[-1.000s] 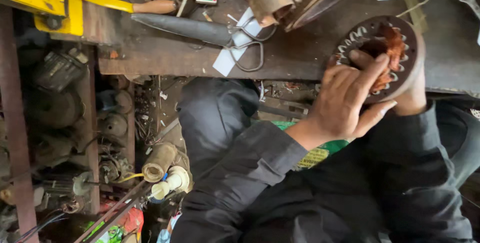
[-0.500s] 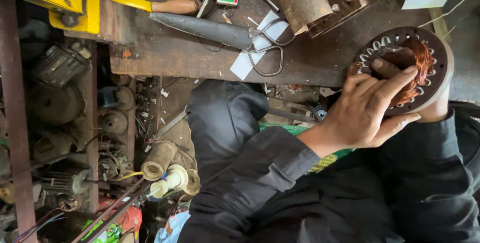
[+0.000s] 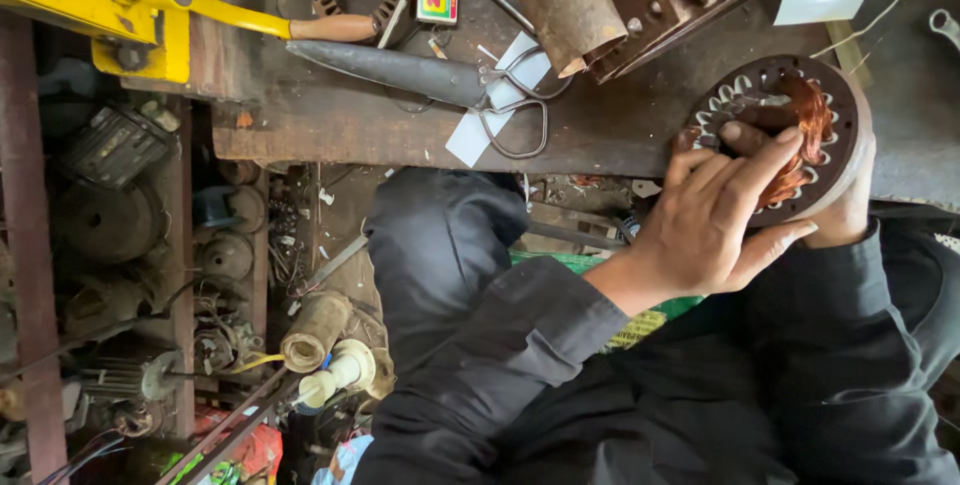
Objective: The person is repairing a motor stator by hand. They cut small strips of white insulating material using scissors and insert them into the slots of the copper-wound stator to separate the windings.
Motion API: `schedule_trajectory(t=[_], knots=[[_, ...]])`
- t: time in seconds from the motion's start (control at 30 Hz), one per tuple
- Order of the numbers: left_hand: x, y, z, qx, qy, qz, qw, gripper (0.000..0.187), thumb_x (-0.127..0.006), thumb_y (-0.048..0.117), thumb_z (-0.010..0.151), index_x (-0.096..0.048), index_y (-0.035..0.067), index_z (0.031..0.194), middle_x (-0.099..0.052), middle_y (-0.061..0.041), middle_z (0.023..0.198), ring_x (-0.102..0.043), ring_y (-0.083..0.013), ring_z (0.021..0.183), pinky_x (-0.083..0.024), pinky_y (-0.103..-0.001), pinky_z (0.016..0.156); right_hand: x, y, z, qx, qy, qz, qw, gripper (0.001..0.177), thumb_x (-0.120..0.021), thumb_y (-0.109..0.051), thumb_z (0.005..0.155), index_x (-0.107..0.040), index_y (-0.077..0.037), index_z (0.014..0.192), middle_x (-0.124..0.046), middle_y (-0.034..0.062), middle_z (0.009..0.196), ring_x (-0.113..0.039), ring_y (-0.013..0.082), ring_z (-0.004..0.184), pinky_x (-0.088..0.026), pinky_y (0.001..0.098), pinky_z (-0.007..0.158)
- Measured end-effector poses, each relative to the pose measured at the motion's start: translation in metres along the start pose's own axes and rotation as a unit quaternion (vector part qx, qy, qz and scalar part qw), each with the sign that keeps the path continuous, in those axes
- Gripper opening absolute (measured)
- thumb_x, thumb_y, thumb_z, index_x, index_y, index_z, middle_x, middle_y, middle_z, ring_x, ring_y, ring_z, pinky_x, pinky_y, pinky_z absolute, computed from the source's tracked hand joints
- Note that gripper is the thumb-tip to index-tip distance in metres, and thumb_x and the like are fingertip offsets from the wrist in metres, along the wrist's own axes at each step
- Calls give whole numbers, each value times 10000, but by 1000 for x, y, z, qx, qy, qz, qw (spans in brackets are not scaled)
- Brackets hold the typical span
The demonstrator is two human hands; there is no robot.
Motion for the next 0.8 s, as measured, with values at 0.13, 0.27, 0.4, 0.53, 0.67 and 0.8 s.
schedule_trajectory(t=[0.13, 0.27, 0.4, 0.53, 0.67, 0.8], knots=[[0, 0, 0, -5, 1, -7, 1000, 842, -724, 359, 1026, -214, 51, 1621, -581, -60, 1414, -605, -189, 1050, -361, -336, 1040, -23, -18, -3, 73, -1, -225, 972, 450, -491, -231, 1104, -471, 129, 1374, -626, 282, 1233, -683, 367, 1026, -568, 478, 895], [3, 3, 1, -7, 16, -6, 1000, 827, -721, 345, 1026, -221, 44, 1613, -575, -102, 1439, -609, -216, 1067, -375, -357, 1024, -15, -7, 1, 2, 22, -4, 1000, 372, -492, -214, 1173, -543, 59, 1420, -662, 171, 1283, -705, 278, 1110, -618, 399, 961], [3, 4, 3, -3, 13, 7, 1000, 826, -728, 351, 1028, -242, 36, 1618, -594, -93, 1377, -596, -235, 1030, -384, -368, 1023, -12, -3, 10, 1, -2, -12, 1000, 261, -537, -164, 1177, -523, 55, 1318, -640, 170, 1240, -679, 272, 1075, -604, 405, 957], [3, 6, 4, 4, 7, 8, 1000, 850, -736, 347, 1006, -265, 27, 1638, -611, -100, 1310, -610, -244, 1038, -389, -381, 1040, -14, -9, 0, 51, 10, -220, 974, 463, -561, -200, 1044, -481, 116, 1372, -620, 294, 1244, -667, 418, 1069, -557, 508, 909], [6, 4, 3, 3, 12, -27, 1000, 827, -733, 342, 1003, -255, 48, 1610, -608, -106, 1351, -622, -233, 1094, -378, -364, 1054, 11, 13, 6, -48, 13, 84, 995, 519, -413, -370, 1184, -504, 37, 1493, -621, 213, 1378, -675, 338, 1182, -567, 471, 1033], [5, -3, 1, 12, -2, -56, 998, 825, -742, 368, 990, -263, 79, 1596, -598, -95, 1358, -606, -229, 1107, -370, -365, 1098, 32, 22, 13, -40, -5, 21, 999, 566, -401, -407, 1177, -459, 18, 1546, -572, 215, 1436, -626, 347, 1247, -521, 498, 1095]])
Point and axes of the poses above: each hand's wrist, its own z-axis towards the middle knuckle, its own x-axis out of the back of the hand, y = z × x, the point moved 7 cm from there along z, towards the middle knuckle
